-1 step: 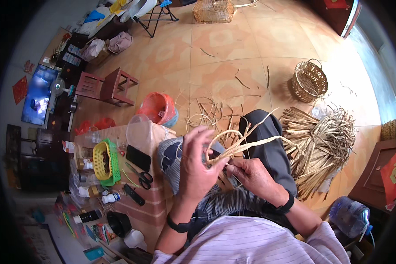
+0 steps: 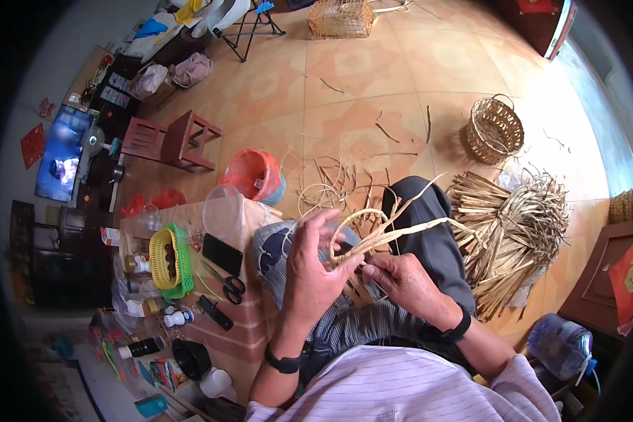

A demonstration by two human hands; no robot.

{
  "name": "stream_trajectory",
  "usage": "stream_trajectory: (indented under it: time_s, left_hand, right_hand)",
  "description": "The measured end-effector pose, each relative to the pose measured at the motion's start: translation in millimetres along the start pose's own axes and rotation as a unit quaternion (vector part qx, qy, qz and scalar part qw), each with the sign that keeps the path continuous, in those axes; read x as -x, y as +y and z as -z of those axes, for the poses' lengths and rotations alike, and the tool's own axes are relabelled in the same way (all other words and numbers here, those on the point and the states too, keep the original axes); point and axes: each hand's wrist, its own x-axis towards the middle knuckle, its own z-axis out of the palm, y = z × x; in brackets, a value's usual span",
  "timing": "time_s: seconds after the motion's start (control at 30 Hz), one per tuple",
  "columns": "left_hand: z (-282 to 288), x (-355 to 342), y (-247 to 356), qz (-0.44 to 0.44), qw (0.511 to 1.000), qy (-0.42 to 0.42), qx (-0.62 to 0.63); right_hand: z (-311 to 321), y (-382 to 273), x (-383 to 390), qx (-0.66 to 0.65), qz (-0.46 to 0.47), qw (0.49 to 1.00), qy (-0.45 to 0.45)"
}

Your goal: The recorder is weaving a basket using long strips of bamboo or similar plant material.

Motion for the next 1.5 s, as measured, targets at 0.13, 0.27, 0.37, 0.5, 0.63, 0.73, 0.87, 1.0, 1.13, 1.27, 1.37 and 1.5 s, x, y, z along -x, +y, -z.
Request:
stream_trajectory:
  time_s: [0.13, 0.27, 0.37, 0.5, 0.63, 0.73, 0.87, 1.0, 1.13, 1.27, 1.37, 1.5]
  left_hand:
    - [12, -5, -9, 0.056, 0.986, -0.111, 0.115]
    - [17, -4, -15, 0.078, 0.984, -0.121, 0.106]
    - [16, -4, -19, 0.075, 0.984, -0.116, 0.109]
    - [20, -7, -23, 0.065, 0.979, -0.136, 0.140]
    - [20, -10, -24, 0.039, 0.969, -0.158, 0.186]
    - [18, -11, -22, 0.084, 0.983, -0.140, 0.087]
    - [18, -13, -19, 0.083, 0.988, -0.120, 0.054]
    - [14, -13, -19, 0.137, 0.976, -0.106, 0.133]
    - [6, -14, -19, 0.132, 0.966, -0.035, 0.219]
    - [13, -11, -23, 0.123, 0.976, -0.070, 0.163]
    - [19, -13, -26, 0.074, 0.989, -0.124, 0.029]
    - [18, -11, -25, 0.044, 0.990, -0.115, 0.067]
  right_hand:
    - [6, -8, 2, -0.061, -0.055, 0.996, -0.037]
    - [8, -18, 6, 0.044, 0.030, 0.999, -0.004]
    - [6, -30, 12, 0.175, 0.109, 0.978, 0.026]
    - [4, -45, 8, 0.184, 0.133, 0.971, 0.070]
    - [10, -60, -5, 0.199, 0.149, 0.965, 0.077]
    - [19, -64, -28, 0.206, 0.177, 0.958, 0.095]
    - [30, -68, -51, 0.207, 0.114, 0.970, 0.051]
    - [33, -64, -63, 0.320, 0.220, 0.919, 0.068]
    - [19, -52, -65, 0.410, 0.236, 0.876, 0.091]
    - [17, -41, -60, 0.415, 0.215, 0.877, 0.112]
    - [17, -39, -60, 0.426, 0.186, 0.879, 0.108]
    - [14, -41, -51, 0.423, 0.200, 0.871, 0.150]
